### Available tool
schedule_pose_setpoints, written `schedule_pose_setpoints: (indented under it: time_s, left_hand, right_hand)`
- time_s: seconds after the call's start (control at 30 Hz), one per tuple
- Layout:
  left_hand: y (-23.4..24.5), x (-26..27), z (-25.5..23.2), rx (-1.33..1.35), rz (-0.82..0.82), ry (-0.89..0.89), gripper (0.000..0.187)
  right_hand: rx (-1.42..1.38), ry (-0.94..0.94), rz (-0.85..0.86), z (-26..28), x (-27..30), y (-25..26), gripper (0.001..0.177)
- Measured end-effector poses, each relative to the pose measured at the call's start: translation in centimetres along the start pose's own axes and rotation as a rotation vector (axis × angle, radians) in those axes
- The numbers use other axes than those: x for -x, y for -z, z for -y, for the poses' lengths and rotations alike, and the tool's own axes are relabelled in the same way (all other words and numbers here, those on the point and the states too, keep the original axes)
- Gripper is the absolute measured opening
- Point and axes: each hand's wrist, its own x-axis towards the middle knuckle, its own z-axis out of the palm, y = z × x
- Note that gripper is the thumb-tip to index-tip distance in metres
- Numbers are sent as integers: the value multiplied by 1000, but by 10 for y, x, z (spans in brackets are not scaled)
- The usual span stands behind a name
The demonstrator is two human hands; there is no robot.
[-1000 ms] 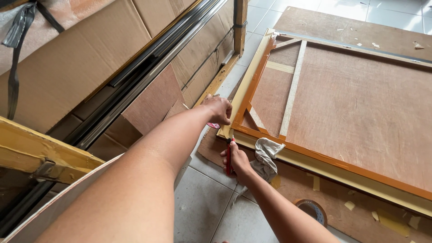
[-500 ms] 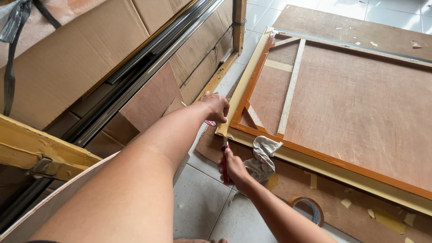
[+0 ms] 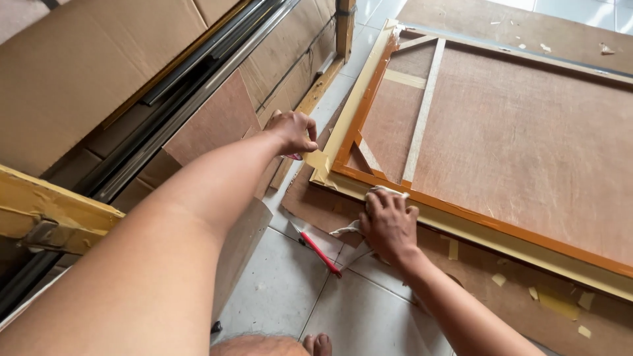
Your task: Applying adhesive tape to the edges of a wooden picture frame and trimming it with a utility knife
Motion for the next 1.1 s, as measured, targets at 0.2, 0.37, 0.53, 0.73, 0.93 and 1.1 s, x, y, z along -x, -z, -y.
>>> schedule_pose_setpoints:
  time_s: [0.2, 0.37, 0.53, 0.73, 0.93, 1.1]
  left_hand:
    - [-21, 3, 0, -92, 36, -100, 18]
    - [-45, -7, 14, -83, 52, -111, 21]
    - [-51, -1, 22, -67, 30, -89, 23]
    - [-55, 5, 24, -25, 45, -78, 25]
    - [-53, 7, 21, -10, 49, -85, 23]
    - [-42, 9, 21, 7, 40, -57, 26]
  right_hand:
    - [-23, 139, -3, 26, -22, -33, 65]
    - [-167, 257, 44, 44, -83, -77, 71]
    - [-159, 287, -9, 45, -95, -86, 74]
    - [-54, 523, -115, 5, -68, -25, 67]
    - [109, 515, -74, -1, -77, -30, 72]
    - [-21, 413, -16, 33, -95, -49, 82]
